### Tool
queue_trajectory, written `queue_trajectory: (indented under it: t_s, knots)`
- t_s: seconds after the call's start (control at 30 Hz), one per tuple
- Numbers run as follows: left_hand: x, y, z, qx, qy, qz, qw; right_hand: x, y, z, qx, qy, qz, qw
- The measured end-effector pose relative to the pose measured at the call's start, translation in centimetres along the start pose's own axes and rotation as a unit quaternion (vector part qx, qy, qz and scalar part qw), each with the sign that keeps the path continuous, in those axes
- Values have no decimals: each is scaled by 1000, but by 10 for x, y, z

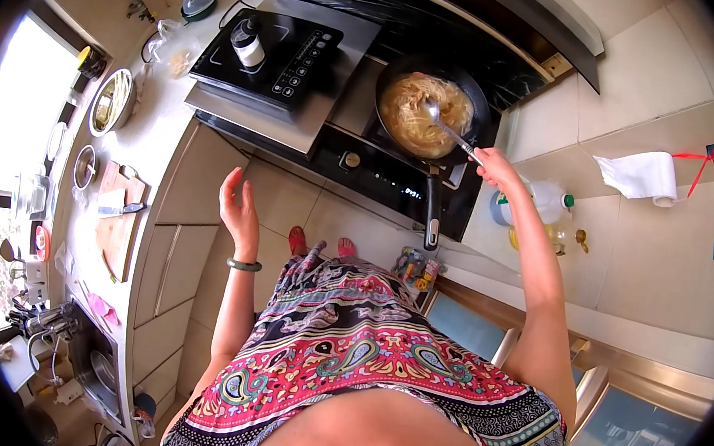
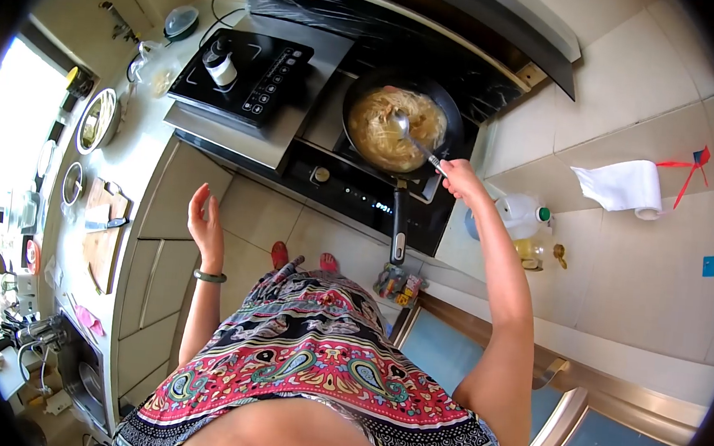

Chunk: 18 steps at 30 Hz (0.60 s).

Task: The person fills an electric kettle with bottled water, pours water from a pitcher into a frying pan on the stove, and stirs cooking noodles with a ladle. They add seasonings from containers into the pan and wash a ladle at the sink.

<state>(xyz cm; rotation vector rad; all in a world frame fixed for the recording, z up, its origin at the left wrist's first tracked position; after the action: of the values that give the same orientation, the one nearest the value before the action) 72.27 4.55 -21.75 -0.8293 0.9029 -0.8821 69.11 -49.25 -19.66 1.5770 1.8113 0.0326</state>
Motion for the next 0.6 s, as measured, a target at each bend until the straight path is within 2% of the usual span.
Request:
queue_trajectory:
  t_s: [0.07, 0.1, 0.13, 0.17, 0.2, 0.27, 0.3, 0.4, 0.53, 0.6]
  knots:
    - [-4, 3, 0, 0, -3, -2, 1000, -6, 3, 26, -17, -16, -24, 999]
    - [-5, 3, 1, 0, -5, -4, 1000, -10, 13, 37, -109, -108, -134, 979]
    - [-6, 4, 1, 0, -7, -6, 1000, -13, 18, 44, -198, -196, -239, 930]
    - [-7, 5, 0, 0, -7, -6, 1000, -12, 35, 25, -230, -256, -267, 900]
    - [-8, 6, 0, -1, -11, -8, 1000, -10, 43, 21, -230, -257, -267, 900]
    - [-9, 6, 0, -1, -15, -11, 1000, -13, 61, 13, -261, -351, -295, 849]
    - [-11, 6, 1, -1, -12, -3, 1000, -12, 67, 5, -244, -374, -299, 843]
    - [-13, 5, 1, -2, -13, 5, 1000, -17, 67, 13, -246, -390, -316, 829]
    - [-16, 11, -2, -6, -18, -4, 1000, -25, 41, 19, -225, -376, -324, 839]
    - [-15, 14, -5, -15, -19, -11, 1000, -26, 23, 28, -176, -309, -336, 872]
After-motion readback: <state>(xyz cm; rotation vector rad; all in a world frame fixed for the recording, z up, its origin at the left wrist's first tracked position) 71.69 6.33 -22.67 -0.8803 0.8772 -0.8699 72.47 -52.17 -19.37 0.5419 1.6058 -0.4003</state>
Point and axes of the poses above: each hand's wrist, its own z-axis towards the middle knuckle, its own x-axis out of the palm, y = z × x, the point moved 4 cm from there along z, towards the middle knuckle, and after that the axes turned 12 degrees about x, right-handed, at the moved point
